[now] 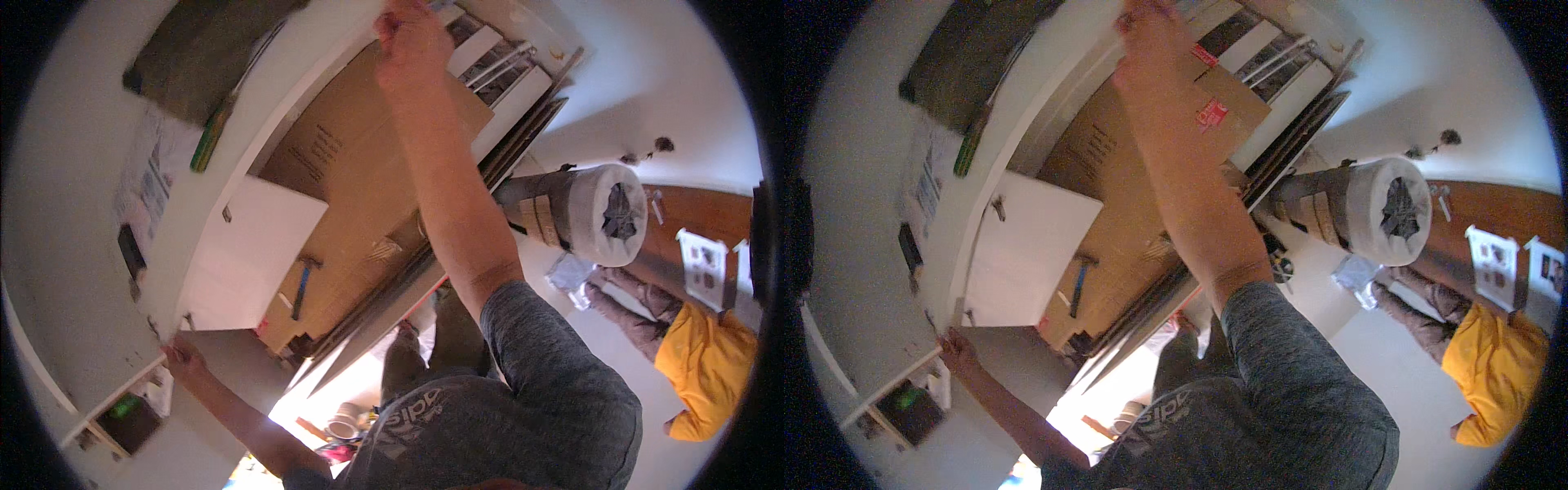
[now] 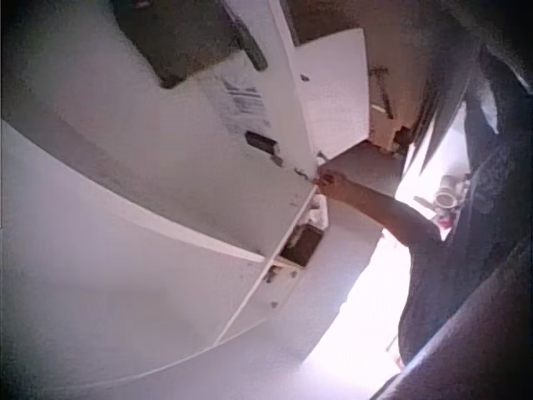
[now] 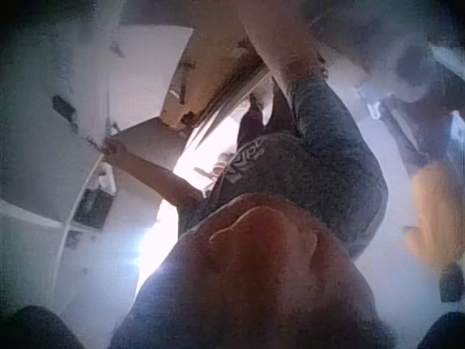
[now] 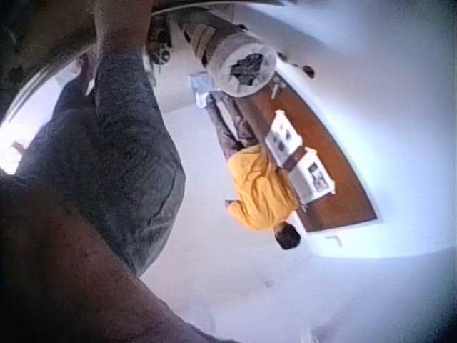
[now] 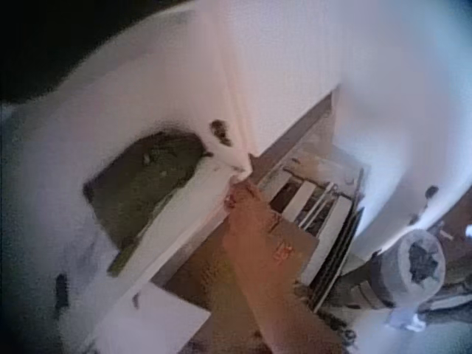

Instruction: The person sits on the floor and uses a utility knife to cut small rectangular pieces from a long wooden strip. They repeatedly measure the strip with a pencil and cut off sections, placing the cut pieces aside. The person also retrieves a long white strip from a shelf and returns to cutting the wooden strip.

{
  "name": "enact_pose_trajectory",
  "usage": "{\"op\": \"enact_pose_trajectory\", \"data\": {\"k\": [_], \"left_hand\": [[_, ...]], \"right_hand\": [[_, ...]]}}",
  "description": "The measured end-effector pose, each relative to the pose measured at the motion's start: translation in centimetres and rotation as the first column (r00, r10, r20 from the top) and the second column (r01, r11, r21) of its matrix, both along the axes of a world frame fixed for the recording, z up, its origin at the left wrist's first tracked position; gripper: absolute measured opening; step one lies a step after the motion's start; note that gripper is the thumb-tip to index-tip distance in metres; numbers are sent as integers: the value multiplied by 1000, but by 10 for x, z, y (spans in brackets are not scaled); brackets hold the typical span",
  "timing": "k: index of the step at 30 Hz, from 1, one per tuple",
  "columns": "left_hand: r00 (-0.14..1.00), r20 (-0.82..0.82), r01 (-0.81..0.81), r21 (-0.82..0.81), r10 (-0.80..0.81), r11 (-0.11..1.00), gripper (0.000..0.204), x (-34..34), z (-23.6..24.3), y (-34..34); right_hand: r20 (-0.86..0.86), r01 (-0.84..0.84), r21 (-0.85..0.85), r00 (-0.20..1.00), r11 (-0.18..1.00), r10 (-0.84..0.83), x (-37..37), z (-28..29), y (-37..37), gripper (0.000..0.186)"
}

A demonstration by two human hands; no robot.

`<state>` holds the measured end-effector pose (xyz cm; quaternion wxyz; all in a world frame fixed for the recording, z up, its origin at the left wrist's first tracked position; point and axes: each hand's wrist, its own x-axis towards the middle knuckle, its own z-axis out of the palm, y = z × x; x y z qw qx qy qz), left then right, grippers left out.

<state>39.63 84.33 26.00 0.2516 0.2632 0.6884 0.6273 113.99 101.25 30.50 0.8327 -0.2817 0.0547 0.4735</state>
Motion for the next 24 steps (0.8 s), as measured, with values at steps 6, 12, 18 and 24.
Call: {"op": "enact_pose_trajectory", "data": {"k": [6,12,18,24], "left_hand": [[887,458,-66,-5,61,998,37,-18,38,12],[849,523,-44,-65,72,997,29,-1,56,10],[702,692,-139,-94,165,986,26,-22,72,17],[748,626,-196,-110,221,975,37,-16,75,15]], "right_hand": [[-100,74,79,993,994,-66,-7,-1,6,25],[-123,219,2,968,976,-217,-14,6,11,30],[-72,293,-82,952,953,-298,-16,3,21,24],[94,314,-106,948,943,-305,-16,-3,25,25]]}}
